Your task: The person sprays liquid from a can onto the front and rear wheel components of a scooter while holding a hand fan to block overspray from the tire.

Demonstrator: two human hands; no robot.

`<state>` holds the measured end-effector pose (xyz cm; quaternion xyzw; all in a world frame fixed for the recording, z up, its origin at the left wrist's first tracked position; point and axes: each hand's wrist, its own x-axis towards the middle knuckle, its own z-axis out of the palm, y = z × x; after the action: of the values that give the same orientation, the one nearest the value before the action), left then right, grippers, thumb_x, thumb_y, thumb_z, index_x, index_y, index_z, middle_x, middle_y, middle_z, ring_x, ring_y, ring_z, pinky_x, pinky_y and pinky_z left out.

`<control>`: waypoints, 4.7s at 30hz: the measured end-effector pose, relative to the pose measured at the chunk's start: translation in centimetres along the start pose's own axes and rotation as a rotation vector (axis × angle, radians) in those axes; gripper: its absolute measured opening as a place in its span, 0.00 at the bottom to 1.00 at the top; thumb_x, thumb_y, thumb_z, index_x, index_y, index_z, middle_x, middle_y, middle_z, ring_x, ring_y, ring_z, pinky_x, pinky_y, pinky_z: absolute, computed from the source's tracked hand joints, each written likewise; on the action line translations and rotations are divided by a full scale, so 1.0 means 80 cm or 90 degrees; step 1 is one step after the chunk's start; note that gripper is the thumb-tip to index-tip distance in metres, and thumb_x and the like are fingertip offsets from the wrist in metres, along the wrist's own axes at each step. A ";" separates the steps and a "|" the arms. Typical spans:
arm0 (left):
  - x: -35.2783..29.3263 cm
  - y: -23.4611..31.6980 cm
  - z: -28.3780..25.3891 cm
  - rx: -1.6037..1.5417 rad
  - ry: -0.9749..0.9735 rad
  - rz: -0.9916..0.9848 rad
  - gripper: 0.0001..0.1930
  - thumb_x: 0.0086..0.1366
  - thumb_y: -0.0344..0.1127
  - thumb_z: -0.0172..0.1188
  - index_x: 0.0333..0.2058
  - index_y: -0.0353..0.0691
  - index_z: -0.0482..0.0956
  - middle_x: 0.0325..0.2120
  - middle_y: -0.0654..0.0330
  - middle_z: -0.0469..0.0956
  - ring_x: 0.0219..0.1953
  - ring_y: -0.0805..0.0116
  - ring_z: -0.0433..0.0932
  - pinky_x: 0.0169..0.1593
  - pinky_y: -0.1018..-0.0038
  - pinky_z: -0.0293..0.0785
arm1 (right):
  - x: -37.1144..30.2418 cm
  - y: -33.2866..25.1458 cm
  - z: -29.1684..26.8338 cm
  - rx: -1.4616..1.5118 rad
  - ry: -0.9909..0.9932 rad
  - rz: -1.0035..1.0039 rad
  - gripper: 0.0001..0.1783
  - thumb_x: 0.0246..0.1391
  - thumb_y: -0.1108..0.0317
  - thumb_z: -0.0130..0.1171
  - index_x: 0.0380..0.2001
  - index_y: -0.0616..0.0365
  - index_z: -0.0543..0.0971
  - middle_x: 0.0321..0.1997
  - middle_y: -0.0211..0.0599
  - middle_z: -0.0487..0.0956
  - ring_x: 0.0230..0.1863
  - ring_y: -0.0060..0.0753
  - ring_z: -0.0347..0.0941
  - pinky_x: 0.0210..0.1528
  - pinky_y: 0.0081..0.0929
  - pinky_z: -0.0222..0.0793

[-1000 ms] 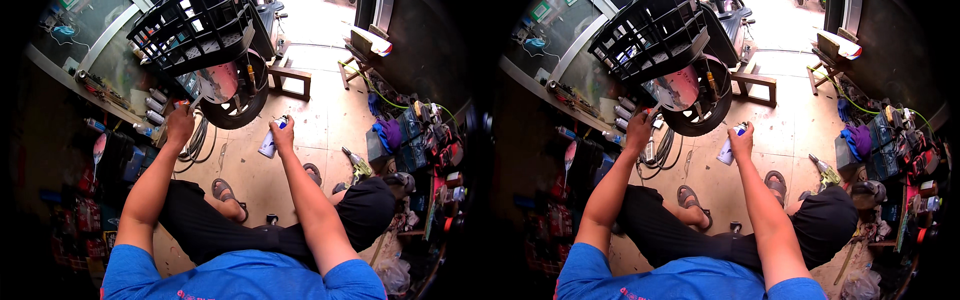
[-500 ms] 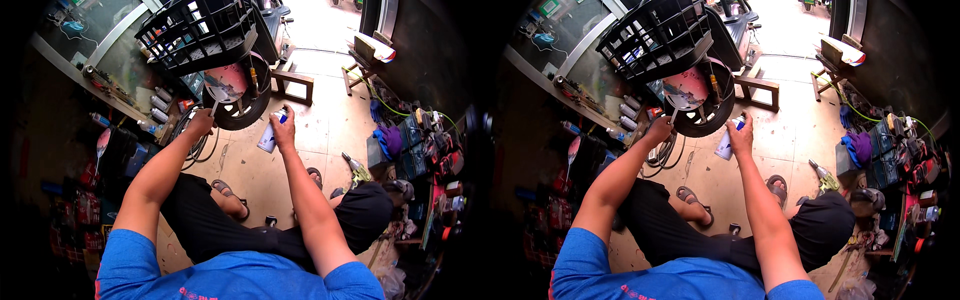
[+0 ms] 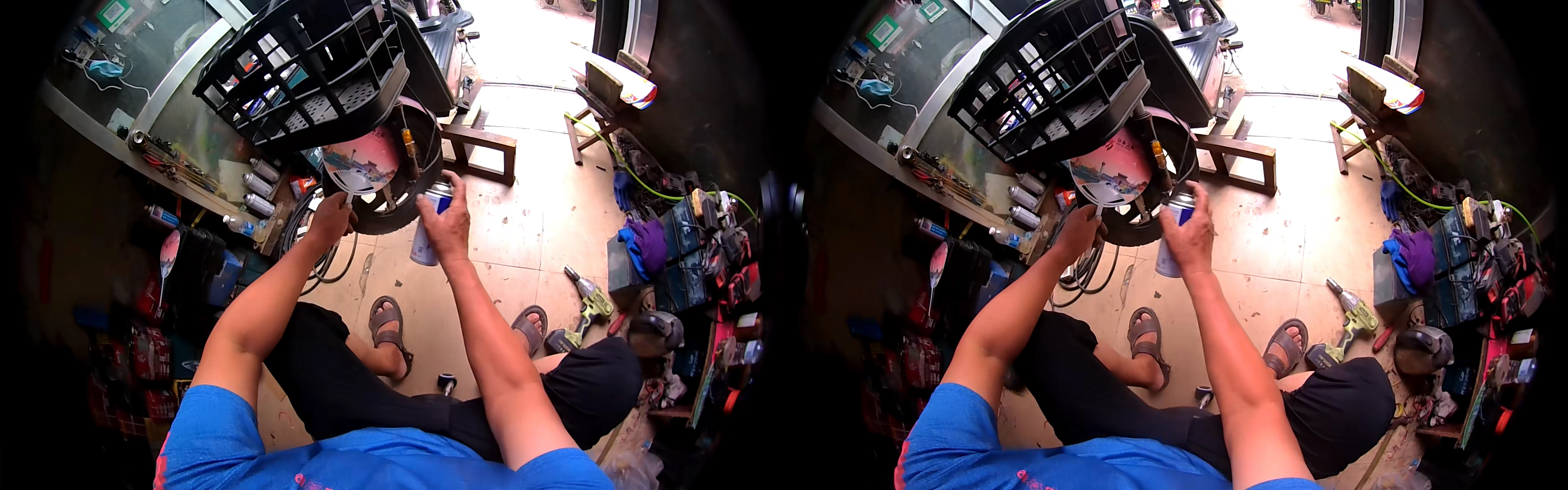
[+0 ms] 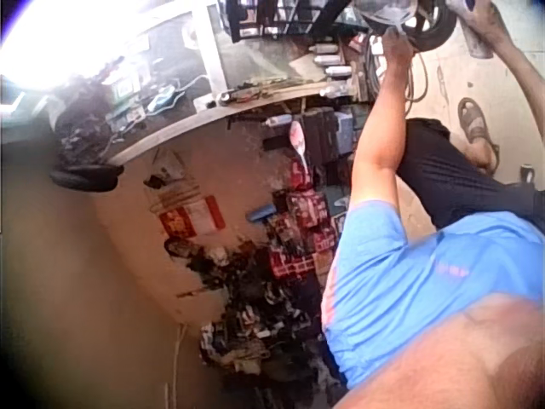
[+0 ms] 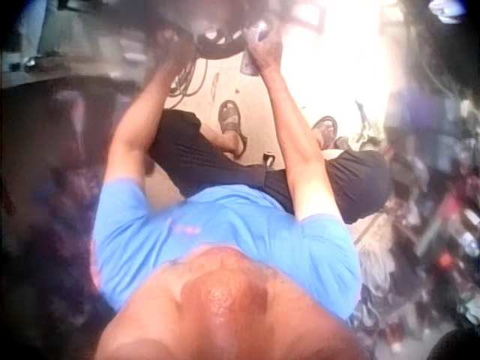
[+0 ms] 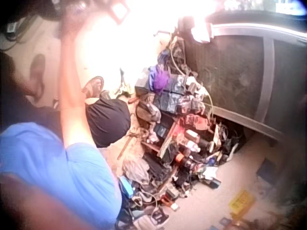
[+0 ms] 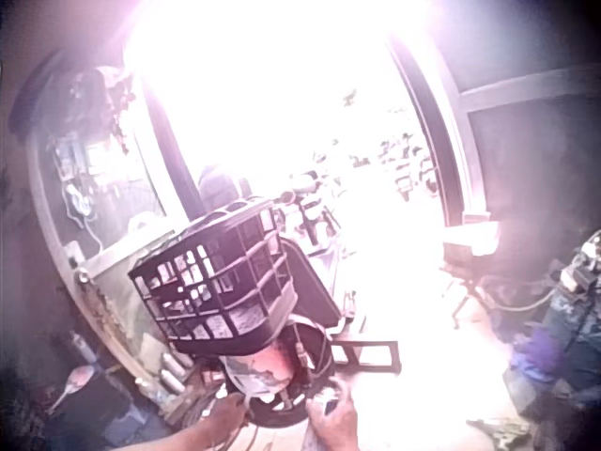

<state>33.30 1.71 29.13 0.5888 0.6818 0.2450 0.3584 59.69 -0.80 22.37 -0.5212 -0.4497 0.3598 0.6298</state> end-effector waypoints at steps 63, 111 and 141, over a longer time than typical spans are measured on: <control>0.034 0.022 0.032 -0.109 0.017 -0.134 0.11 0.78 0.24 0.54 0.50 0.27 0.84 0.41 0.52 0.89 0.37 0.67 0.87 0.45 0.68 0.83 | 0.278 0.020 0.017 -0.064 -0.355 -0.242 0.36 0.54 0.60 0.73 0.66 0.49 0.75 0.59 0.52 0.83 0.59 0.55 0.82 0.65 0.44 0.77; 0.040 0.014 0.034 -0.104 0.003 -0.146 0.13 0.77 0.22 0.54 0.54 0.26 0.82 0.42 0.50 0.90 0.38 0.65 0.89 0.45 0.67 0.85 | 0.251 -0.027 0.044 -0.172 -0.215 -0.410 0.34 0.54 0.64 0.72 0.65 0.47 0.75 0.51 0.53 0.79 0.53 0.60 0.80 0.58 0.49 0.79; 0.033 0.027 0.036 -0.130 0.000 -0.148 0.10 0.79 0.25 0.54 0.51 0.29 0.83 0.43 0.54 0.89 0.38 0.69 0.87 0.44 0.70 0.82 | 0.298 0.002 0.023 -0.061 -0.324 -0.256 0.35 0.53 0.60 0.71 0.66 0.50 0.75 0.61 0.52 0.82 0.61 0.57 0.81 0.68 0.44 0.76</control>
<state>36.73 4.42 28.47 0.4666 0.7169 0.2696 0.4423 65.97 21.80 26.88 -0.3445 -0.7031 0.3251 0.5303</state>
